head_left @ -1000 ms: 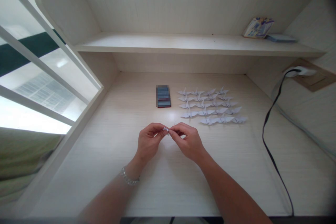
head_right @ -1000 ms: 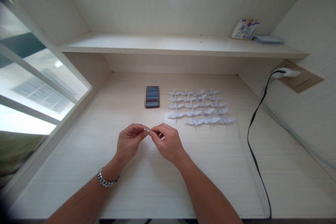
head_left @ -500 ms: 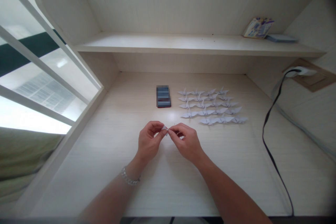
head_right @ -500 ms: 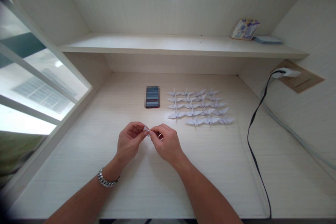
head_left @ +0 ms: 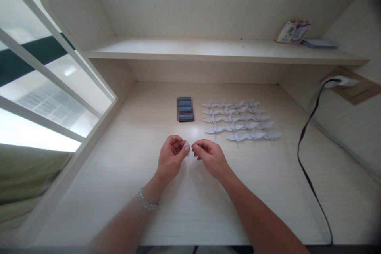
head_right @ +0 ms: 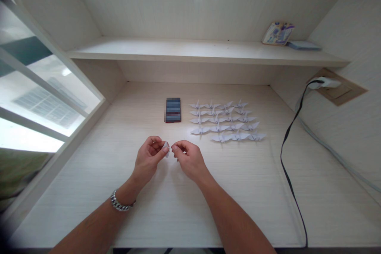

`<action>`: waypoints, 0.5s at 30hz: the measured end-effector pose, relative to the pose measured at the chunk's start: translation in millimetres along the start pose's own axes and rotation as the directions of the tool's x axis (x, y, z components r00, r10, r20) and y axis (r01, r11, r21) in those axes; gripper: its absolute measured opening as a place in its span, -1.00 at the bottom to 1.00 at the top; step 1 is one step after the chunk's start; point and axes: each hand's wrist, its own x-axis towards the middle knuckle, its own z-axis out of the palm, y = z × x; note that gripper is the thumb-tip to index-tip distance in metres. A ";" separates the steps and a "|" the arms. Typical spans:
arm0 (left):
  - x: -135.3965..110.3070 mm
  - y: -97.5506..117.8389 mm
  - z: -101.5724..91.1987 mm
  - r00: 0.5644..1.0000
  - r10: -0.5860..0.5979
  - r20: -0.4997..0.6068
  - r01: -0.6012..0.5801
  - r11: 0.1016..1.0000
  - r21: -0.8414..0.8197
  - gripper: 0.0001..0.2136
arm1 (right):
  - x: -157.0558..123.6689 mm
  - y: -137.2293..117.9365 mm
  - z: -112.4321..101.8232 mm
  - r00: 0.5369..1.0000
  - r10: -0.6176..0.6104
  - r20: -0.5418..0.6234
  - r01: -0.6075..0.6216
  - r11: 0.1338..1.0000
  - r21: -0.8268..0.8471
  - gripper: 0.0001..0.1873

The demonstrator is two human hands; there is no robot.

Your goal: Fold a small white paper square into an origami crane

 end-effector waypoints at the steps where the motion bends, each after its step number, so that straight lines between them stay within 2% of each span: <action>1: 0.4 -0.9 -0.2 1.000 -0.001 0.000 0.001 1.000 -0.004 -0.70 | 0.5 0.6 -0.5 1.000 0.007 -0.004 -0.007 1.000 0.007 -0.75; 8: 1.2 -7.5 -1.2 1.000 0.015 -0.009 -0.015 0.999 0.034 -0.68 | -1.6 -3.4 -0.3 0.994 -0.080 -0.077 0.069 0.988 -0.140 -0.79; 15: 1.1 -5.3 -1.5 1.000 0.014 -0.003 -0.014 0.998 0.061 -0.59 | -0.5 -3.0 -2.2 0.995 -0.080 -0.053 0.070 0.981 -0.178 -0.81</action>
